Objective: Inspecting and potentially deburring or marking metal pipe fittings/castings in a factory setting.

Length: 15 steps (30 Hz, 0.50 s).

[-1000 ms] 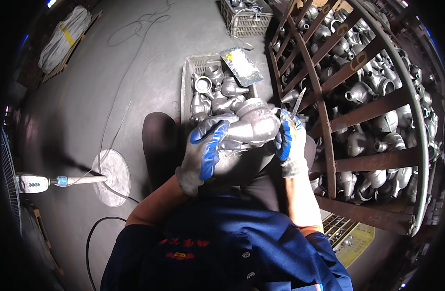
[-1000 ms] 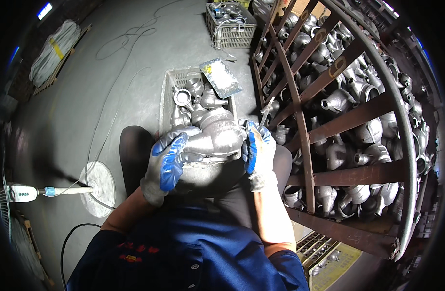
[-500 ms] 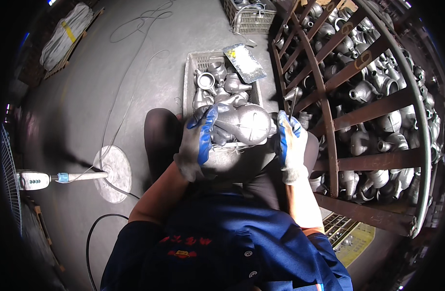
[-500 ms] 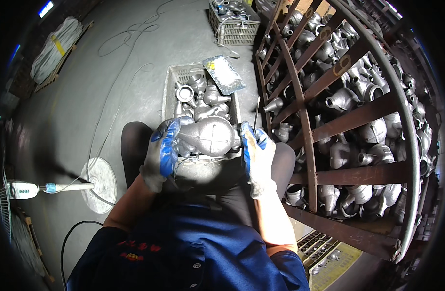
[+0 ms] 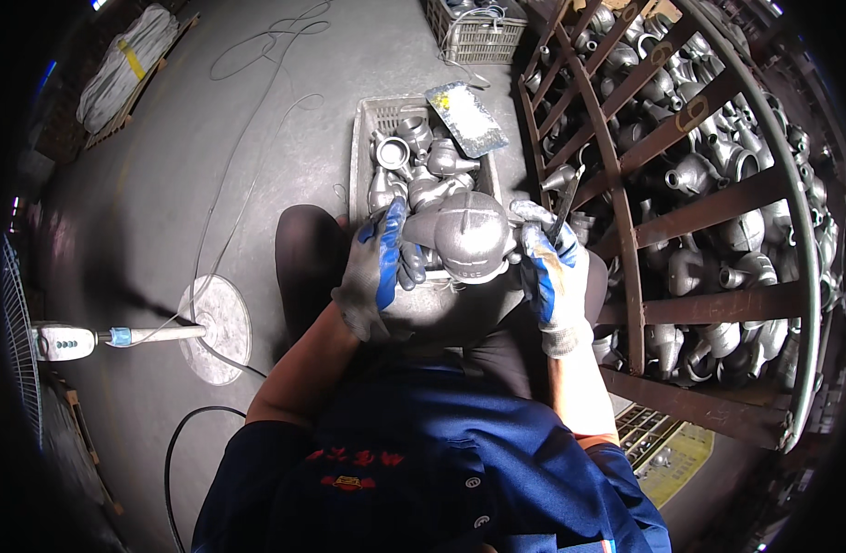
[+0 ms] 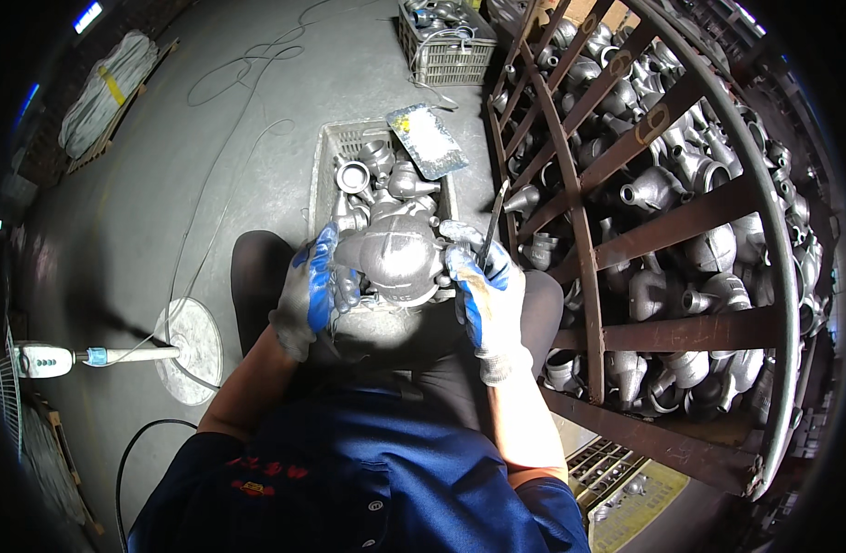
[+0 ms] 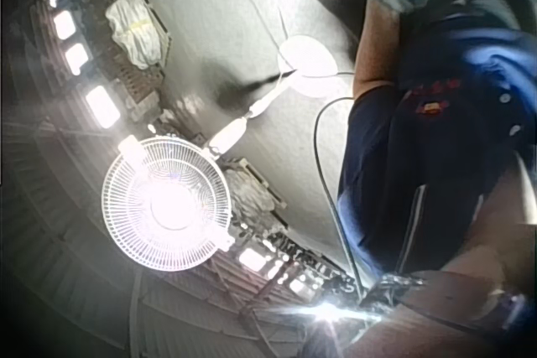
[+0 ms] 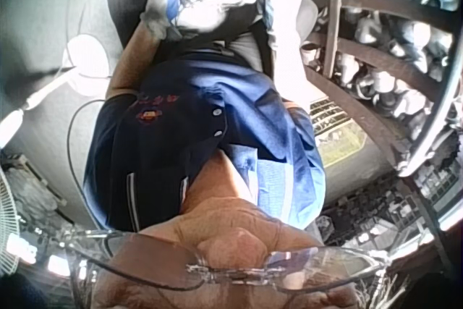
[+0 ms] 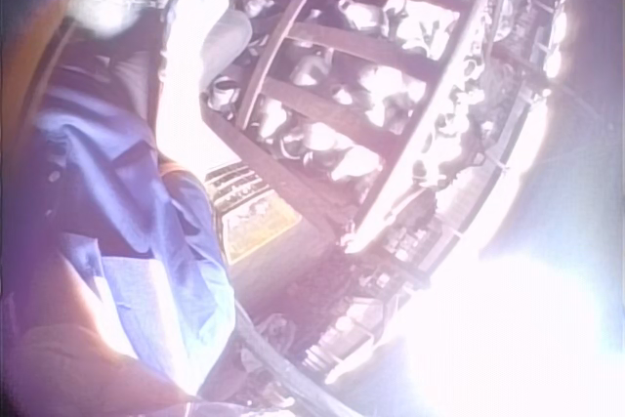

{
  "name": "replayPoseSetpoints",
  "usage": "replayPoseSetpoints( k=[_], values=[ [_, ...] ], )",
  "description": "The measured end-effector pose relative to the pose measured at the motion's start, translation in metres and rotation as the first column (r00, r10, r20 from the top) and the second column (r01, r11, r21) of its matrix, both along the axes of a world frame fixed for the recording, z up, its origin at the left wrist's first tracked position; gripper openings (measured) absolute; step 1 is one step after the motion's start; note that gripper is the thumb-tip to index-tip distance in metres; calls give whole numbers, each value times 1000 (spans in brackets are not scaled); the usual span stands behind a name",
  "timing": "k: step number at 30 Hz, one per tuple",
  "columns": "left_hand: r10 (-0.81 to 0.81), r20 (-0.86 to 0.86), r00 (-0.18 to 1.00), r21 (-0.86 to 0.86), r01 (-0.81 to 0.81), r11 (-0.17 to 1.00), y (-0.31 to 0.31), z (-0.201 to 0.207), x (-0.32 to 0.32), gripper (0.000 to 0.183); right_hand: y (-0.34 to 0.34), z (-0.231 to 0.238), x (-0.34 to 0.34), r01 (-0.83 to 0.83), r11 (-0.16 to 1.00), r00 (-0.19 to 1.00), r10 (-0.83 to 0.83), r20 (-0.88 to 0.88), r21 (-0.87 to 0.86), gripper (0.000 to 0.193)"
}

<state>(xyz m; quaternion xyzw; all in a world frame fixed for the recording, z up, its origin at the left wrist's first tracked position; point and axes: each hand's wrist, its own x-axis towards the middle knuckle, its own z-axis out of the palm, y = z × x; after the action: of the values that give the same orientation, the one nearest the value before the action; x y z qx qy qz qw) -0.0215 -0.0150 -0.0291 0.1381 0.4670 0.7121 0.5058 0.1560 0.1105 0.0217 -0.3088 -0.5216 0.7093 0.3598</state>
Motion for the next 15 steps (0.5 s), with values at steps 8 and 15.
replayPoseSetpoints(
  k=[8,15],
  values=[
    [-14,41,999,-11,14,1000,2,9,11,29,7,-12,5,24,994,995,-34,-96,-106,19],
    [-33,88,996,24,31,999,1,-10,10,30,3,-1,5,32,998,998,-35,-52,-56,18]
  ],
)
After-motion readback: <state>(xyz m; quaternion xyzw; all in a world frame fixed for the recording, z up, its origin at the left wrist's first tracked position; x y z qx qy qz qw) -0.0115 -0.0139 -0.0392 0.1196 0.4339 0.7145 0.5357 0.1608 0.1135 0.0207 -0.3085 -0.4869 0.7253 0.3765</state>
